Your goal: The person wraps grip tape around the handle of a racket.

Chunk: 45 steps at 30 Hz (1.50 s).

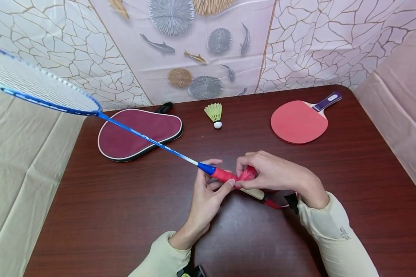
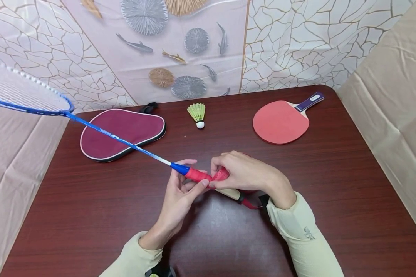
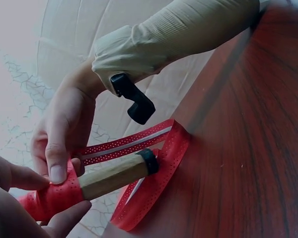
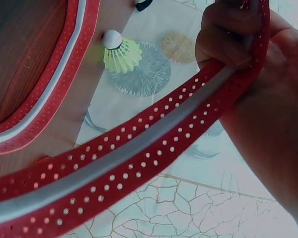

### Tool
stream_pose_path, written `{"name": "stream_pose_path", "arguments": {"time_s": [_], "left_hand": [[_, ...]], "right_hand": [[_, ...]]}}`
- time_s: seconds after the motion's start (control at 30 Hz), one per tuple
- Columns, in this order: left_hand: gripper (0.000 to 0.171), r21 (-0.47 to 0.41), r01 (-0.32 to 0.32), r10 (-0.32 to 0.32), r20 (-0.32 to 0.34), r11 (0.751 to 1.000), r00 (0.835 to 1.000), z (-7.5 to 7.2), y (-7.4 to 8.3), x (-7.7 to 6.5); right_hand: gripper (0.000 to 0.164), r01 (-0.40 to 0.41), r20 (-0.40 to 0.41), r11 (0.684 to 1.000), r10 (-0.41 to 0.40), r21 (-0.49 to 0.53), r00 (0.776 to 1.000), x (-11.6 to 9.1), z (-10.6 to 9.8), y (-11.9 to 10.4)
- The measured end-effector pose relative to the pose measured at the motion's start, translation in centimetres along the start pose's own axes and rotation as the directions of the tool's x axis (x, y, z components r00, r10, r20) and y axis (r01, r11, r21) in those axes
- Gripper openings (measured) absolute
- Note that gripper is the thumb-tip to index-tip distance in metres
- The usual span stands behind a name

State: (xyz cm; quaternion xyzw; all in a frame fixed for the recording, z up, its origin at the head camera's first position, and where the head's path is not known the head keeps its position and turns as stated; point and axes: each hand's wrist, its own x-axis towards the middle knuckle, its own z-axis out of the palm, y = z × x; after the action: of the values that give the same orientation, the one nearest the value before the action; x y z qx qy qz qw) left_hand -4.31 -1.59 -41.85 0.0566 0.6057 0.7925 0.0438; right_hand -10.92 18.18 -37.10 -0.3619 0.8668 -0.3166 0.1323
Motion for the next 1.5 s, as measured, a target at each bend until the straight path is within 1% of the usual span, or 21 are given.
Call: {"name": "stream_pose_path", "arguments": {"time_s": [0.1,0.17,0.23,0.33,0.47,0.57,0.8,1.0,1.13,1.23,1.37,1.5], "left_hand": [[0.063,0.032,-0.013,0.012,0.029,0.999,1.000,0.0,0.0,0.0],[0.063,0.030,-0.019,0.018,0.040,0.999,0.999,0.0,-0.1,-0.1],[0.058,0.015,-0.012,0.012,0.041,1.000,0.999,0.1,-0.1,-0.1],[0.052,-0.036,0.004,-0.003,0.028,0.999,1.000,0.3,-0.1,-0.2],[0.050,-0.074,0.032,-0.031,0.013,0.997,0.999,0.3,-0.1,-0.1],[0.049,-0.065,0.032,-0.031,0.008,0.997,0.999,0.2,-0.2,-0.1],[0.049,-0.044,0.009,-0.008,0.005,0.999,1.000,0.1,-0.1,-0.1],[0.048,-0.039,0.034,-0.035,-0.008,0.999,0.999,0.1,0.1,-0.1],[0.046,-0.045,0.041,-0.042,-0.017,0.998,0.999,0.2,0.1,-0.1],[0.044,-0.025,0.038,-0.038,-0.028,0.999,0.999,0.2,0.2,-0.1],[0.043,0.011,0.040,-0.039,-0.037,0.999,0.999,0.1,0.2,0.0],[0.044,0.003,0.049,-0.049,-0.032,0.999,0.998,0.0,0.2,0.0]], "right_hand": [[0.021,0.009,0.010,1.000,-0.009,-0.004,1.000,0.1,0.2,0.0],[0.023,0.016,0.007,1.000,-0.016,-0.009,1.000,0.1,0.3,-0.1],[0.025,0.017,0.002,1.000,-0.017,-0.016,1.000,0.2,0.4,-0.1],[0.025,0.018,-0.012,1.000,-0.018,-0.022,1.000,0.2,0.4,-0.3],[0.023,0.015,-0.012,1.000,-0.015,-0.014,1.000,0.3,0.5,-0.4],[0.023,0.013,-0.008,1.000,-0.013,-0.016,1.000,0.4,0.5,-0.5],[0.023,0.017,-0.011,0.999,-0.017,-0.031,1.000,0.4,0.6,-0.4],[0.026,0.023,-0.015,1.000,-0.023,-0.017,1.000,0.2,0.3,-0.2],[0.027,0.014,-0.002,1.000,-0.014,0.021,1.000,0.0,0.0,-0.2],[0.026,0.010,0.004,0.999,-0.010,0.050,1.000,-0.2,-0.2,-0.3],[0.022,0.018,0.006,0.998,-0.019,0.060,1.000,-0.4,-0.5,-0.3],[0.021,0.015,0.009,0.997,-0.016,0.077,1.000,-0.6,-0.8,-0.3]]}}
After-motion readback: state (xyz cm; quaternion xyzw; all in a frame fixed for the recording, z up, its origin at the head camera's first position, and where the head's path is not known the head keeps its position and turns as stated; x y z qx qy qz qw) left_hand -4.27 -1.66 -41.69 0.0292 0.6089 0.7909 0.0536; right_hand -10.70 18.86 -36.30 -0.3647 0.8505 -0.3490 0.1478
